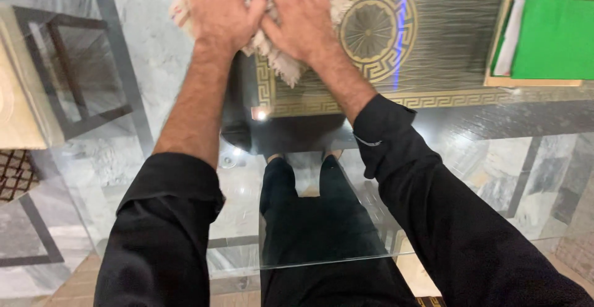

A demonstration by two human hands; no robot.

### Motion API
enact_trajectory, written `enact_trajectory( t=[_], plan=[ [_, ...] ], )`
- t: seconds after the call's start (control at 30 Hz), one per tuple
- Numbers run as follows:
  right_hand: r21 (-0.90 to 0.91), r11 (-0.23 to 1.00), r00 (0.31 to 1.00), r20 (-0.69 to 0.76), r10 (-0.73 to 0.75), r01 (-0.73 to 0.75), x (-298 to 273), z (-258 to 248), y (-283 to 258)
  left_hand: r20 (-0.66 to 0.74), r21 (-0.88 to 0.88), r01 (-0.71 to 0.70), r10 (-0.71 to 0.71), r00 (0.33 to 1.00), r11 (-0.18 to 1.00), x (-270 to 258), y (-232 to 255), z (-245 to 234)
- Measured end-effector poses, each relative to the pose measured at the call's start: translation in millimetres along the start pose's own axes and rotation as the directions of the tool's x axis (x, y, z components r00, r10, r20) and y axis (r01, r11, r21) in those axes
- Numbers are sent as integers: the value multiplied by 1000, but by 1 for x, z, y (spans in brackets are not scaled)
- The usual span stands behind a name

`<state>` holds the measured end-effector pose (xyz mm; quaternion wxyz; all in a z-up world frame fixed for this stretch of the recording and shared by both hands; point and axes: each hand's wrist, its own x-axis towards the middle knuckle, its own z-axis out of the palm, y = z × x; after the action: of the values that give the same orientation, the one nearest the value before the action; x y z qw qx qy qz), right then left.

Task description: Wiping a glass dining table with a cloth and then rearranging the chairs.

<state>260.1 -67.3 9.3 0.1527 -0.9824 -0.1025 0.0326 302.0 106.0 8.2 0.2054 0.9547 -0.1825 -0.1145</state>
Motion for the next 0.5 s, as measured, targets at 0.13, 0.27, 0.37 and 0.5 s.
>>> enact_trajectory(
  t=[0.13, 0.27, 0.37, 0.5],
  plan=[
    [30, 989, 989, 26, -143, 143, -5, 24, -53, -155, 86, 44, -30, 987, 995, -59, -42, 2],
    [64, 967, 968, 35, -250, 247, -57, 35, -93, -86, 172, 196, -184, 979, 965, -132, -52, 15],
    [124, 956, 961, 40, -274, 268, -114, 39, -108, -68, 147, 198, -190, 979, 969, -197, -37, 29],
    [151, 963, 968, 82, -238, 224, -187, 44, -116, -180, 108, 138, -117, 977, 985, -263, -9, 65]
  ],
)
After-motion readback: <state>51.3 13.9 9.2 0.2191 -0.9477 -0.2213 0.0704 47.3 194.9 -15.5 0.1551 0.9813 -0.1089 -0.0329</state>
